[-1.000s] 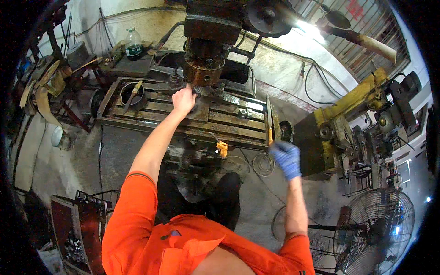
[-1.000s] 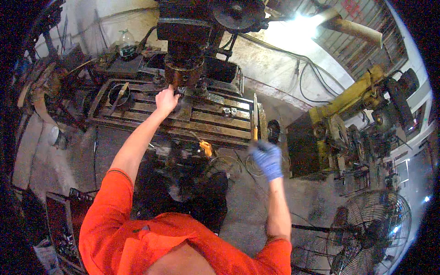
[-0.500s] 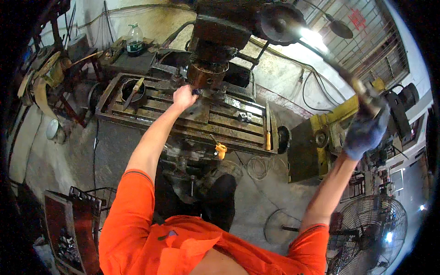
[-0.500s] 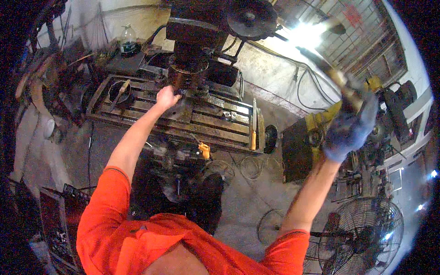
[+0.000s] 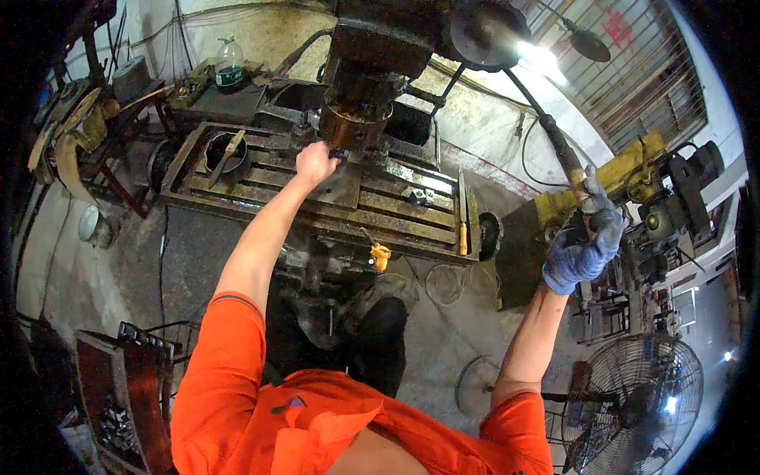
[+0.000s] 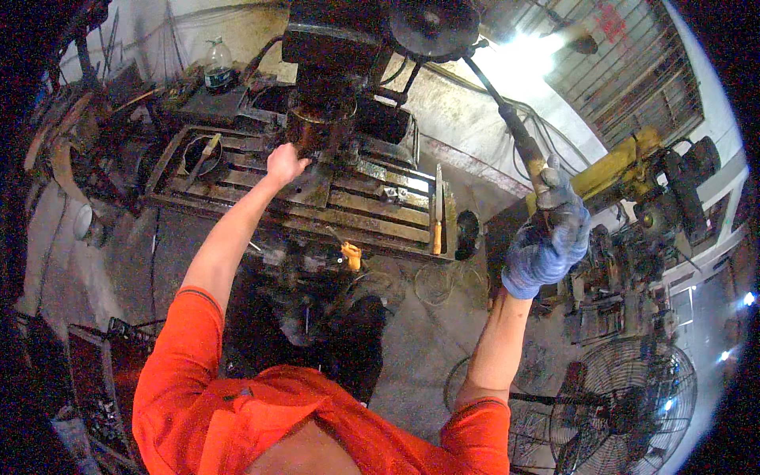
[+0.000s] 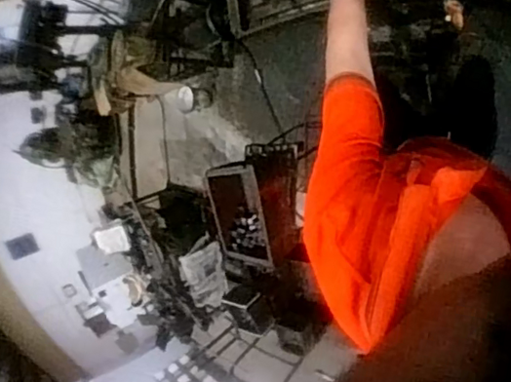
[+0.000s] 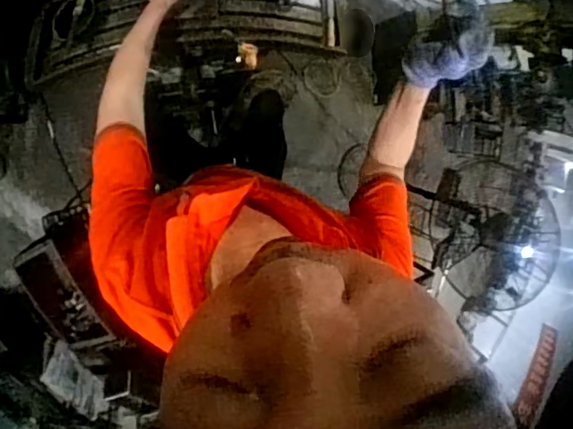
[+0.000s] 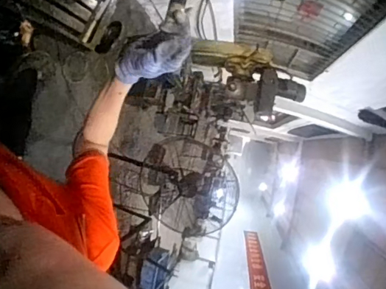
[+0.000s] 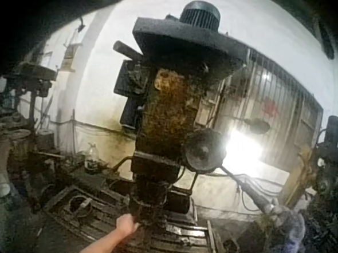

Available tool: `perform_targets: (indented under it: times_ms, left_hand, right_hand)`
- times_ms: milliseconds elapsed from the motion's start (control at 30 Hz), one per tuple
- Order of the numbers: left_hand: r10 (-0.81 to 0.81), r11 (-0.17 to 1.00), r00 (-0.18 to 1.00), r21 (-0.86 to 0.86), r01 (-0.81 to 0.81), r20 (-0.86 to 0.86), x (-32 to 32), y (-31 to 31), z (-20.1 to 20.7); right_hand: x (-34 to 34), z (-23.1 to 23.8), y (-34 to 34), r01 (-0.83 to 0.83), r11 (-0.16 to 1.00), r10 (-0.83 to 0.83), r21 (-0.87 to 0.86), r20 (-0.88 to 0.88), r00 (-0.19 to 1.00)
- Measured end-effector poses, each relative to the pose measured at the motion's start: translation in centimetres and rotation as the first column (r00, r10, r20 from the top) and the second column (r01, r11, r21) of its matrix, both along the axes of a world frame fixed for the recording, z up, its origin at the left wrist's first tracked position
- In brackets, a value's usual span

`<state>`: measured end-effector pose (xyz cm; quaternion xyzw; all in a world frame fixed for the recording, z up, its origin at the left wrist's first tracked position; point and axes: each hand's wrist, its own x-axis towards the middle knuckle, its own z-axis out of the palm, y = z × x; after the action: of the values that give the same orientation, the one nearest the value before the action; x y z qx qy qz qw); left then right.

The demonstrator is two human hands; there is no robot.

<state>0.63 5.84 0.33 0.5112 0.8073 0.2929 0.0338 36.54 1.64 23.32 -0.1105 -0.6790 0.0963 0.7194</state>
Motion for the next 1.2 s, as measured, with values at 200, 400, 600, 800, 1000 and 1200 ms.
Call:
perform_targets:
  times_ms: [200, 400, 600, 800, 1000, 1200]
  left_hand:
    - [0.015, 0.998, 1.000, 0.057, -0.014, -0.020, -0.2, -0.4, -0.2]
    - [0.018, 1.000, 1.000, 0.013, -0.017, -0.006, -0.3, 0.7, -0.9]
    - [-0.011, 0.998, 1.000, 0.066, 0.011, 0.001, -1.3, 0.8, -1.9]
    - [-0.015, 0.998, 1.000, 0.061, 0.016, -0.012, 0.2, 0.1, -0.3]
    - [0.021, 0.997, 0.999, 0.079, -0.019, -0.034, -0.7, 0.6, -1.5]
    - [-0.008, 0.998, 1.000, 0.070, 0.008, -0.002, -0.5, 0.6, -1.2]
  right_hand:
    - [0.3, 2.7, 0.1, 0.025, 0.999, -0.026, 0.021, 0.095, 0.995]
    - [-0.1, 0.8, 0.0, 0.072, 0.995, -0.076, 0.069, 0.060, 0.995]
    - [0.5, 2.3, 0.1, 0.077, 0.994, -0.089, 0.083, 0.153, 0.984]
    - [0.4, 1.1, -0.3, 0.107, 0.994, -0.105, -0.018, 0.058, 0.993]
    - [-0.4, 1.3, -0.9, 0.328, 0.945, -0.328, 0.018, 0.081, 0.941]
    - [0.1, 1.3, -0.9, 0.226, 0.973, -0.231, 0.052, 0.154, 0.961]
